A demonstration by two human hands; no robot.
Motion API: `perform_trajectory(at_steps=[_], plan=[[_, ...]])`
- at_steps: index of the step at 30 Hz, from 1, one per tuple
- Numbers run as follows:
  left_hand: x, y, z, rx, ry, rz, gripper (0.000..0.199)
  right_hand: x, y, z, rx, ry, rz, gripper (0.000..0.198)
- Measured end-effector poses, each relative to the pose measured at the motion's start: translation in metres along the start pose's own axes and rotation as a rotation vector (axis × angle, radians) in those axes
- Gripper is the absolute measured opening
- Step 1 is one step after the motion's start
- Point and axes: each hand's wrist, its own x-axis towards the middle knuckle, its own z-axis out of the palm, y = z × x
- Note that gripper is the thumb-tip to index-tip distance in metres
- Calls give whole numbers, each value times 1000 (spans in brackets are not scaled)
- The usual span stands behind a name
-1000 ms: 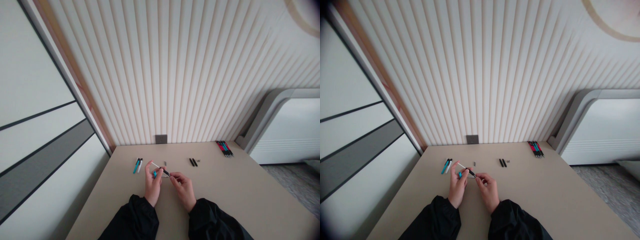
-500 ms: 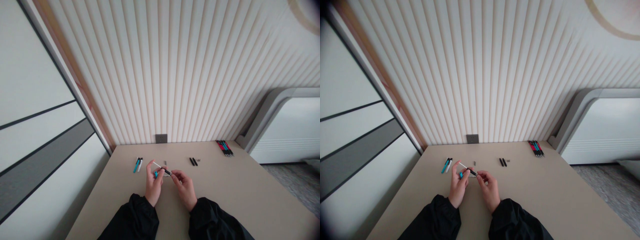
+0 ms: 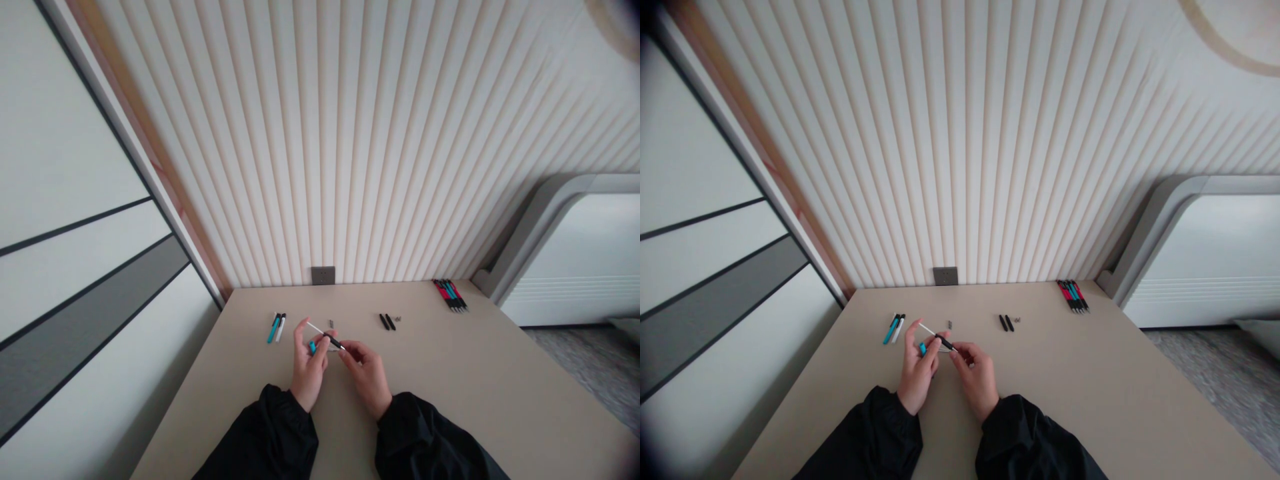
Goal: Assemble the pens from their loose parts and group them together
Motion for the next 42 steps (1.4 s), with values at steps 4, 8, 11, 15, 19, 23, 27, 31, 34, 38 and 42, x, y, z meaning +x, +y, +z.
perform_trajectory(at_steps=[4,8,11,15,19,23,27,31,34,38,42], plan=[[0,-2,-1,22,-20,-11,59,0,-2,-2,-67,17,-25,28],[-1,-2,0,32,-32,-19,59,1,-5,-3,-170,32,-62,29],[-2,-1,0,35,-38,-25,58,1,-4,-2,-235,36,-87,37],[-2,-1,0,38,-31,-20,58,1,-3,-1,-203,-1,-89,45],[-2,3,1,13,-2,-21,63,0,-5,-3,-176,-109,-155,42],[-3,6,2,1,-23,-40,66,-2,-8,-4,-113,-155,-150,46],[-5,7,2,-15,-39,-57,69,-3,-8,-3,23,-206,-24,57],[-5,5,1,-29,-43,-48,72,-2,-12,-4,-13,-230,-55,57],[-5,4,1,-36,-34,-55,71,-2,-13,-6,-96,-234,-127,41],[-4,4,1,-26,-26,-67,67,-1,-8,-5,-151,-142,-140,32],[-5,4,1,-9,-46,-44,62,0,-6,-7,-183,-59,-143,29]])
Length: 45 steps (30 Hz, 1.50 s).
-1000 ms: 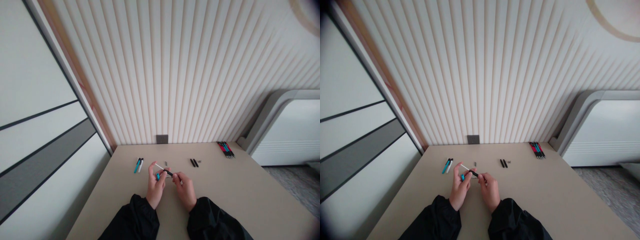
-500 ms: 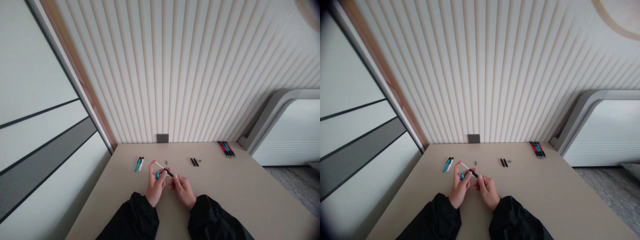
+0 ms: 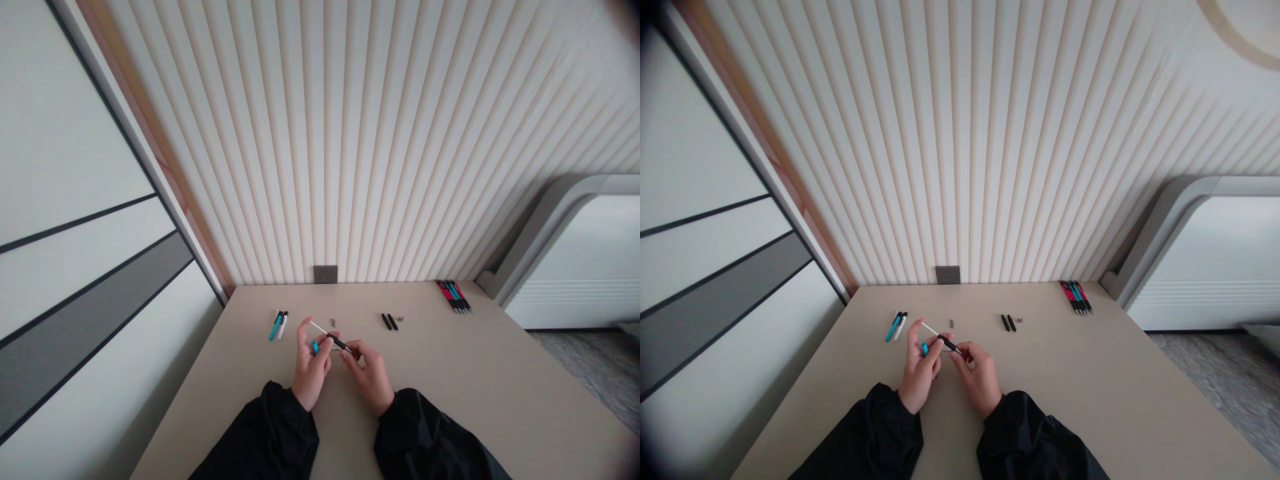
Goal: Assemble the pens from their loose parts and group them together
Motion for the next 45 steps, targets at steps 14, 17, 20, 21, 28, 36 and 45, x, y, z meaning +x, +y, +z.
perform_trajectory(at_steps=[14,17,20,21,28,36,45], plan=[[1,2,-1,-7,32,-21,67,2,-4,-9,-32,-8,-71,28],[1,2,-2,-11,22,-12,65,2,-2,-8,-49,38,-68,21],[0,1,-1,-14,13,-7,64,1,-2,-8,-50,47,-44,24],[0,1,-1,-13,15,-8,64,0,-2,-8,-47,45,-31,26],[-1,3,0,-8,37,-4,65,0,-2,-5,-47,11,-38,26],[-2,1,1,1,-10,16,65,-3,-7,-5,-52,-20,-46,38],[-2,1,-1,11,5,26,70,-3,-11,2,197,-136,123,49]])
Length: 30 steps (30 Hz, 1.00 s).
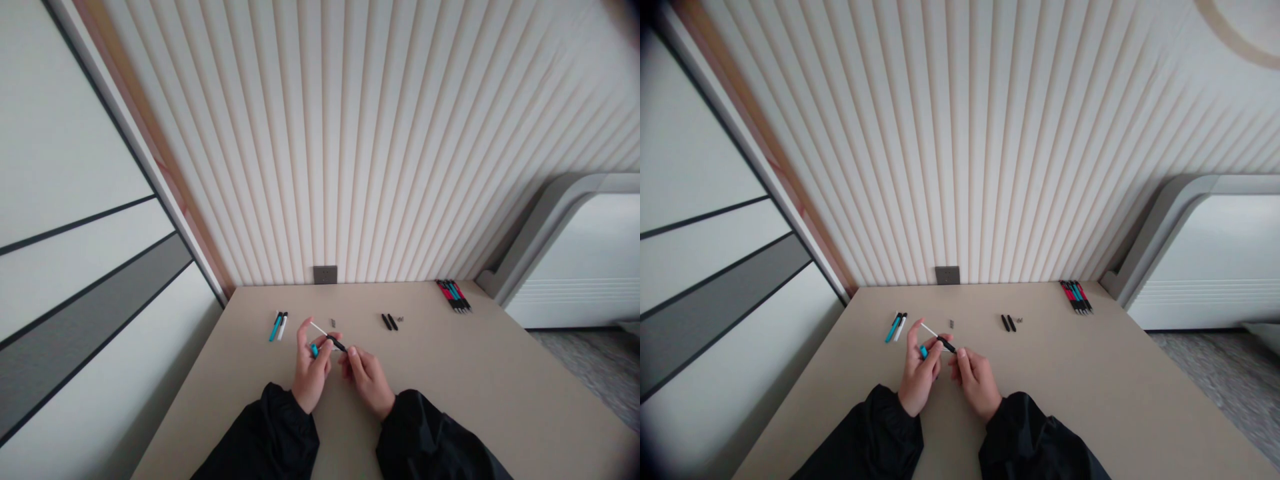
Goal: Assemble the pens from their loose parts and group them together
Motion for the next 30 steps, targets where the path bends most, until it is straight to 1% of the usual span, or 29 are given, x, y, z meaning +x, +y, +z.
perform_trajectory(at_steps=[4,6,9,11,12,15,17,18,19,22,24,25,27,30], plan=[[2,-1,0,-21,19,4,71,0,0,-6,-237,89,-154,32],[2,-1,0,-14,4,11,70,-1,-1,-8,-275,102,-188,32],[1,-1,0,-15,-18,11,69,-2,-4,-9,-244,59,-203,35],[0,-1,0,-13,-25,12,69,-3,-5,-7,-126,24,-152,38],[-1,-1,-1,-11,-28,14,69,-3,-5,-4,-26,10,-101,40],[-1,0,-1,-10,-32,23,69,-3,-1,4,324,-42,112,42],[0,1,-2,-9,-33,29,68,-2,2,8,442,-77,203,42],[0,0,-2,-5,-28,33,68,-1,2,8,431,-86,206,43],[1,0,-2,0,-19,36,68,0,2,8,368,-84,175,43],[1,-3,-2,15,8,34,67,1,0,2,7,1,-26,39],[1,-5,-2,25,10,33,66,1,-1,-2,-178,68,-121,34],[1,-7,-1,29,6,36,65,1,-1,-3,-216,83,-139,34],[1,-9,0,39,-7,48,62,0,0,-3,-219,83,-133,36],[1,-8,2,49,-28,63,61,-2,4,1,-79,55,-50,43]])
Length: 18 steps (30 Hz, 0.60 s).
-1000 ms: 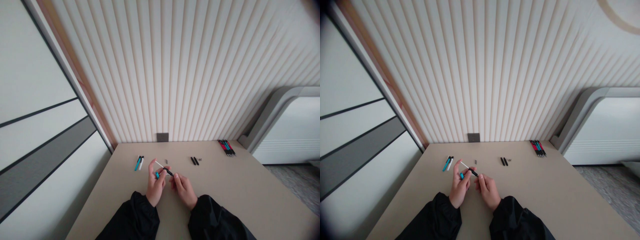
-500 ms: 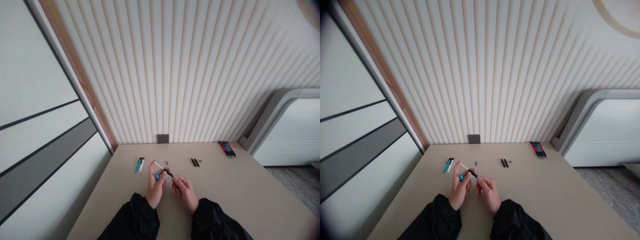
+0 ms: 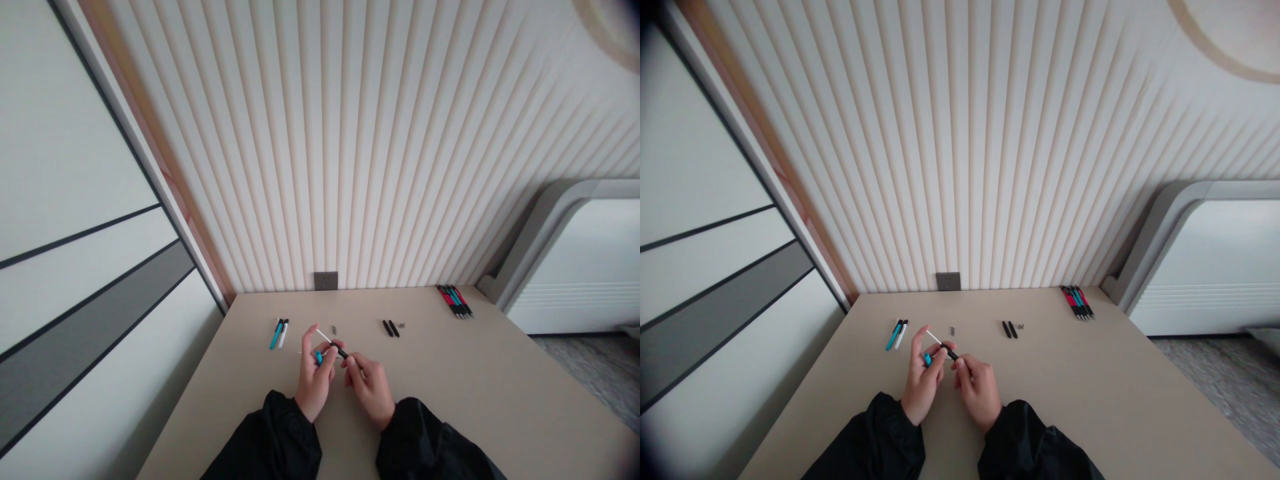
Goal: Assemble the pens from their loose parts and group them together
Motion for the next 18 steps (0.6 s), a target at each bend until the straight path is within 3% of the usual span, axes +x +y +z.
perform_trajectory(at_steps=[4,6,12,15,18], plan=[[0,5,-1,-17,-23,-6,64,1,3,5,428,-204,215,46],[-1,7,-2,-31,-20,-25,66,4,4,4,538,-300,263,46],[0,-1,-10,119,-23,36,62,8,7,2,229,-118,102,43],[6,-4,-19,338,-126,223,55,8,8,0,187,-121,75,42],[15,-2,-32,603,-318,489,51,8,7,-3,192,-175,55,41]])
